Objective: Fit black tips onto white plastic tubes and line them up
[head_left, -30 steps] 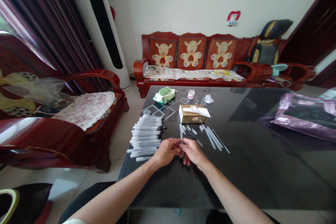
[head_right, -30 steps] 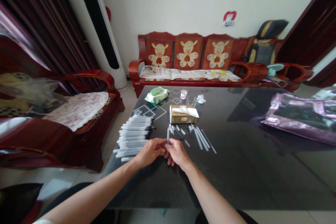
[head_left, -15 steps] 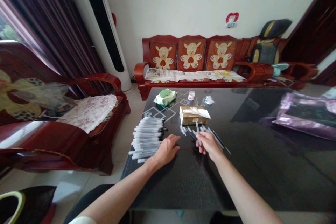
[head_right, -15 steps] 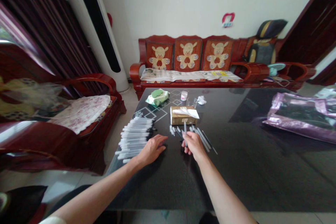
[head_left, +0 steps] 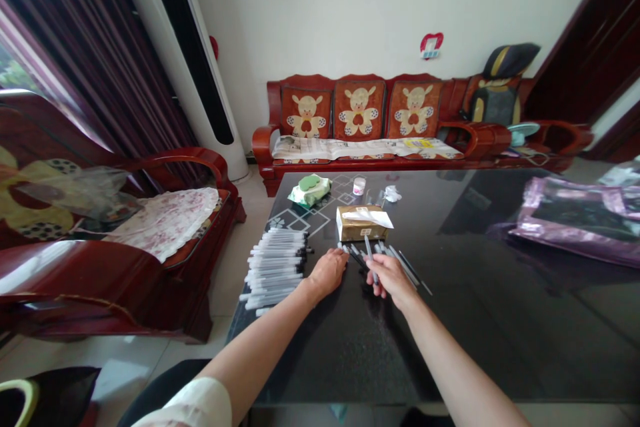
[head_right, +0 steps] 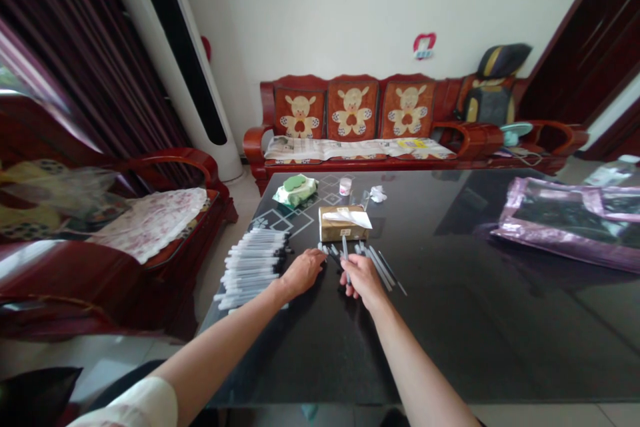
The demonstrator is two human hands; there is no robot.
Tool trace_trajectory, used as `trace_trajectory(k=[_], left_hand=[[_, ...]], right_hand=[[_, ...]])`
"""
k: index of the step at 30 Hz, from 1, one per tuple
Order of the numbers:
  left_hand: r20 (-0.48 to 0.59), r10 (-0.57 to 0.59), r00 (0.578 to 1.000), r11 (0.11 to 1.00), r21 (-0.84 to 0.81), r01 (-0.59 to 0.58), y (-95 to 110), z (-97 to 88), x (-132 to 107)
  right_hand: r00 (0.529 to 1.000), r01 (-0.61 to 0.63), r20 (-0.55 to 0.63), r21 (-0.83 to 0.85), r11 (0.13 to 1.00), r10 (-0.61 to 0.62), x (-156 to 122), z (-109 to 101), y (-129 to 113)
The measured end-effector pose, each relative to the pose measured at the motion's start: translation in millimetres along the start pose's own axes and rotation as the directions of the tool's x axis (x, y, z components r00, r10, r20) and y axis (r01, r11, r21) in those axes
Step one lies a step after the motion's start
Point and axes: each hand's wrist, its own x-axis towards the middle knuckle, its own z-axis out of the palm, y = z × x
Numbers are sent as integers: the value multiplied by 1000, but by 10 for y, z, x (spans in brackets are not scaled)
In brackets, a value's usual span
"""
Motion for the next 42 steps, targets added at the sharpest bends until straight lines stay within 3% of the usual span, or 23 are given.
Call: trace_trajectory(k=[18,24,29,32,33,35,42], left_hand=[[49,-39,998,999,23,38,-26,-91,-22],[28,-68,997,995,-70,69,-18,-81,-122],[-74,-140,987,959,-258,117,-16,-199,-329],[-89,-207,974,876,-460,144,-92,-273,-500],[-69,-261,963,740,-655,154,-127,-288,-551],[-57,-301,952,623,-767,151,-191,-304,-627],[-44,-409,912,429,-891,149,-228,-357,-645]], right_hand=[[998,-22,64,-6,1000,22,-3,49,-16],[994,-13,108,35,999,9,-17,52,-11],[987,-8,159,99,995,-8,-39,55,-39],[980,-4,198,144,990,-25,-70,68,-97],[977,-1,211,158,987,-32,-84,73,-121],[970,6,237,183,983,-49,-118,79,-171],[951,39,291,228,973,-107,-216,60,-283]])
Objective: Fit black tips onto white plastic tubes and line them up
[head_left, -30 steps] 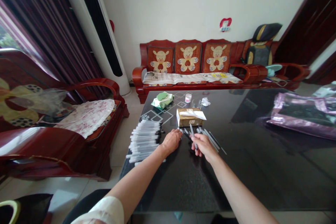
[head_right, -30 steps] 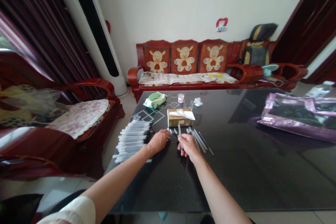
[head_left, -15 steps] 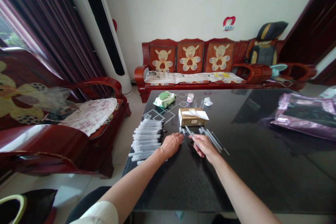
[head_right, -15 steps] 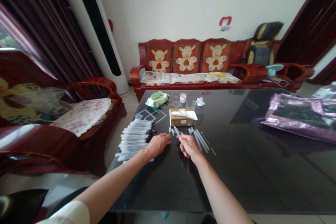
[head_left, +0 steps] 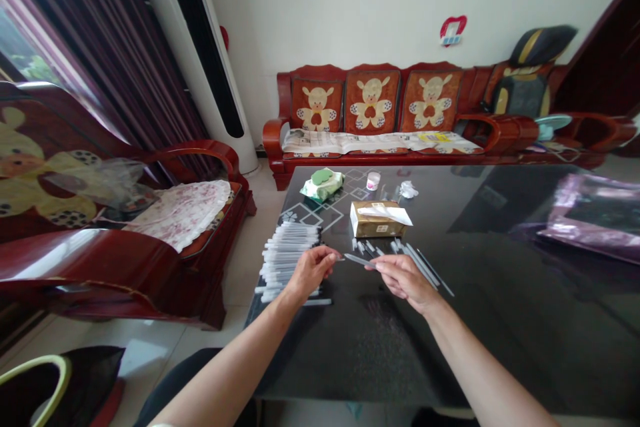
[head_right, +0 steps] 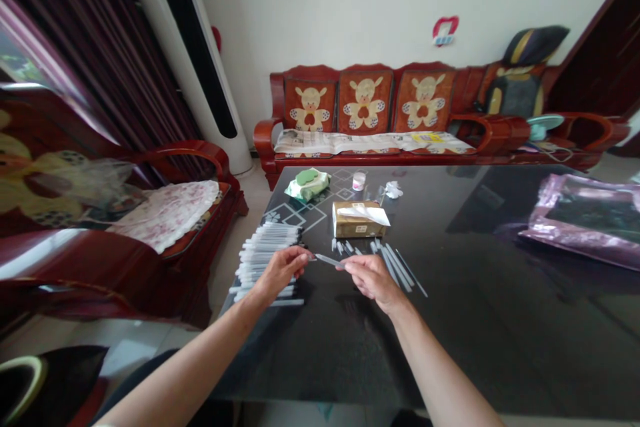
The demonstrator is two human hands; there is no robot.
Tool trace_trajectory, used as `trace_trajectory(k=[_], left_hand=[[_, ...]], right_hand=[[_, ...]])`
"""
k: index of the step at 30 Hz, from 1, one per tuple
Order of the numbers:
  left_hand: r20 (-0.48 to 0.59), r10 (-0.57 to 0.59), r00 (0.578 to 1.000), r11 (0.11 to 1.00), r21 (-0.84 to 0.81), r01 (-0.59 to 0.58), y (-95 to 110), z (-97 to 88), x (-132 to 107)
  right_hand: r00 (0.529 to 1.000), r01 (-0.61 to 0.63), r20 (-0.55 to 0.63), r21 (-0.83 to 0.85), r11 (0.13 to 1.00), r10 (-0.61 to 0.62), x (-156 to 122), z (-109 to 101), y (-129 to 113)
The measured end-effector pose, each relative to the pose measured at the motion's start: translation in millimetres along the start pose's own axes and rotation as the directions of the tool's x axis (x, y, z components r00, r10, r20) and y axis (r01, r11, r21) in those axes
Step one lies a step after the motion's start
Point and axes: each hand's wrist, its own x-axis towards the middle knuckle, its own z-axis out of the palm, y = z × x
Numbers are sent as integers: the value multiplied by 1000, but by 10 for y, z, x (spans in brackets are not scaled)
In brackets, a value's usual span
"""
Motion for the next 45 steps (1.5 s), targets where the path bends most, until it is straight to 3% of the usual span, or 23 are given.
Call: trace_trajectory(k=[16,27,35,45], left_hand=[[9,-23,1000,999,-28,24,-29,51,-28],[43,-24,999,990,139,18,19,-9,-54],[61,-101,993,991,-81,106,10,86,-75],[-27,-144,989,963,-235,134,-34,123,-87]], right_hand=[[999,-18,44,-70,997,21,-18,-51,-25],[997,1,78,-154,988,11,-15,-34,-23],[994,58,103,-242,969,-33,6,-4,46],[984,165,127,-336,927,-129,-13,162,-10]])
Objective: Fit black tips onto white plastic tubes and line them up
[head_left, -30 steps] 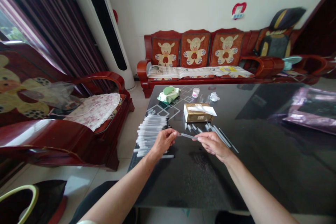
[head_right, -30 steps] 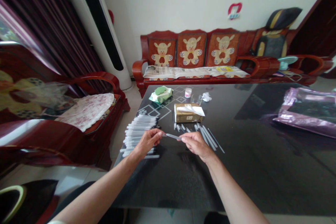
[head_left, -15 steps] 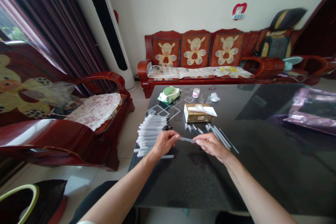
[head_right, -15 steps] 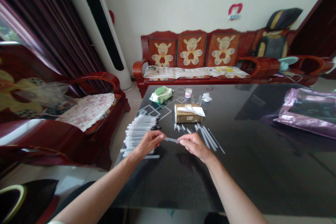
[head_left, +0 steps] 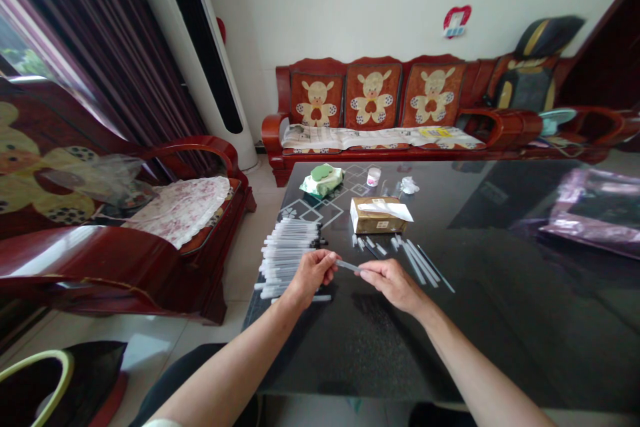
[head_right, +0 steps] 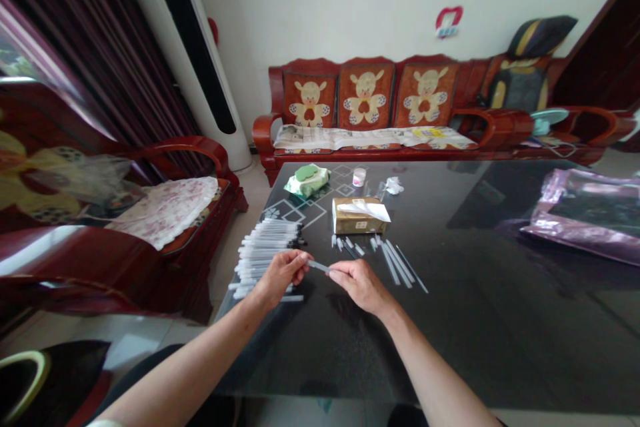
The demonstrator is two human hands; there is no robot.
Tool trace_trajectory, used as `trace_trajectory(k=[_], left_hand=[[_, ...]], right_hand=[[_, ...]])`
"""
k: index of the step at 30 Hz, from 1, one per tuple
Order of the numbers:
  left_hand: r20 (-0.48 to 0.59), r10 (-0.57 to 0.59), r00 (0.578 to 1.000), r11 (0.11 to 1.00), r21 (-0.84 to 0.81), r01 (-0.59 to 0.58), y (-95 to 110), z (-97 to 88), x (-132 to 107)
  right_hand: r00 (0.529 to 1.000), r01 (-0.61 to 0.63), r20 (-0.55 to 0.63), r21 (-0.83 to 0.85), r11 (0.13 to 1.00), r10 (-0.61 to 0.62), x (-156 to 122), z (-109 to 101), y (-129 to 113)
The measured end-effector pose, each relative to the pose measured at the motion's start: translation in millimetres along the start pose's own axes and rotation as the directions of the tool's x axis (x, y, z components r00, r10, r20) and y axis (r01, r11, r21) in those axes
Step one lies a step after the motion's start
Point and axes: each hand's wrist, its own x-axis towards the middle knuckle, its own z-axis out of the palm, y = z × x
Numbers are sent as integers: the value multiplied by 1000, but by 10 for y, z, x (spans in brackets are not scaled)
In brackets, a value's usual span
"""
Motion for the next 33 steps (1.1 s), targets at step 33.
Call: trace_trajectory(k=[33], left_hand=[[-43,24,999,991,-129,-29,208,15,-51]], right_hand=[[982,81,-169,-36,996,-86,-49,364,-82]])
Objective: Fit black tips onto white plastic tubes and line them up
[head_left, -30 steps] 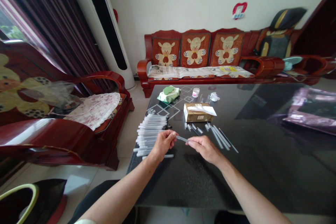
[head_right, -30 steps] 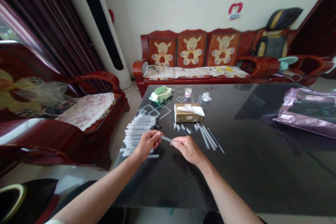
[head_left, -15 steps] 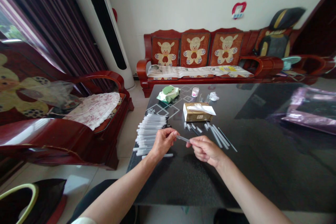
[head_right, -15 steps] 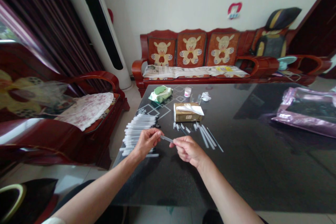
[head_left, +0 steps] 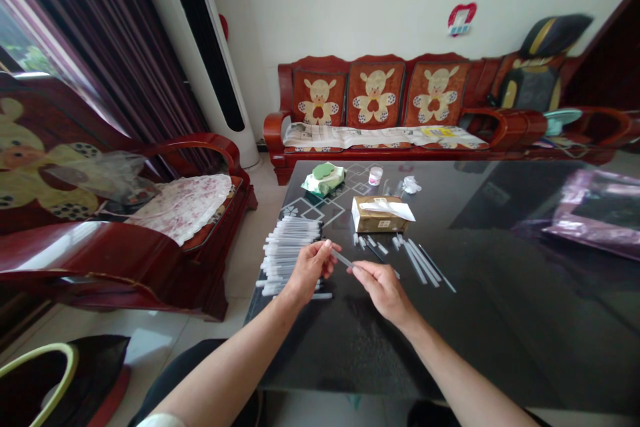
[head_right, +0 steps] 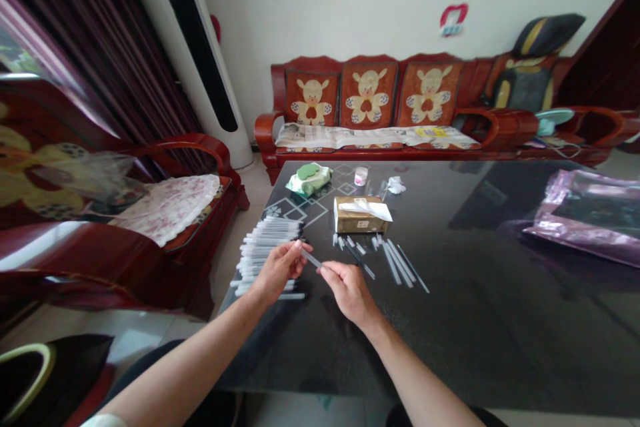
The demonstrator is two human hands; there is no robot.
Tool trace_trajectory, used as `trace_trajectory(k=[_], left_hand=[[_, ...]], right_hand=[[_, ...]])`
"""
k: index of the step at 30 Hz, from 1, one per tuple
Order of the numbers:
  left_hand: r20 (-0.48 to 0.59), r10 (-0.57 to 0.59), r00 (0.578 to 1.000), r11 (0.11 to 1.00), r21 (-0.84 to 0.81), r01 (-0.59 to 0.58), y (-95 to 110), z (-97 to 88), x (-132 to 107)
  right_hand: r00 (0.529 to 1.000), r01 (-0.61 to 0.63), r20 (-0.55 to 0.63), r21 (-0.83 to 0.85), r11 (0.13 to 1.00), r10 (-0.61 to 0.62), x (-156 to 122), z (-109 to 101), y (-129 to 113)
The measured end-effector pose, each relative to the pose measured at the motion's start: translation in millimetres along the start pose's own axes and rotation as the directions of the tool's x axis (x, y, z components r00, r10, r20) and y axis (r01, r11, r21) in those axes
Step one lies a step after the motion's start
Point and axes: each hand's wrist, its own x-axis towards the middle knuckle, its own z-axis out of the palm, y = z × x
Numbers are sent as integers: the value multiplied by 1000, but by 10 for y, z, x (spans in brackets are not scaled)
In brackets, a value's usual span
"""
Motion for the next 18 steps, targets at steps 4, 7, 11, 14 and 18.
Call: trace_trajectory(k=[4,7,11,14,18], left_hand=[[-12,3,1000,1000,-19,-3,3,11,-13],[9,-15,1000,992,-122,16,24,27,-30],[32,-7,999,979,-204,13,47,44,-54],[48,3,999,973,-229,8,53,50,-63],[77,26,997,972,-236,-7,52,62,-68]], right_hand=[[997,75,-25,-139,987,-79,-42,17,4],[994,96,-30,-179,979,-103,-71,31,12],[996,84,-27,-126,989,-88,-89,40,-45],[999,43,-27,-18,999,-43,-91,50,-86],[997,-71,-3,198,978,73,-96,101,-50]])
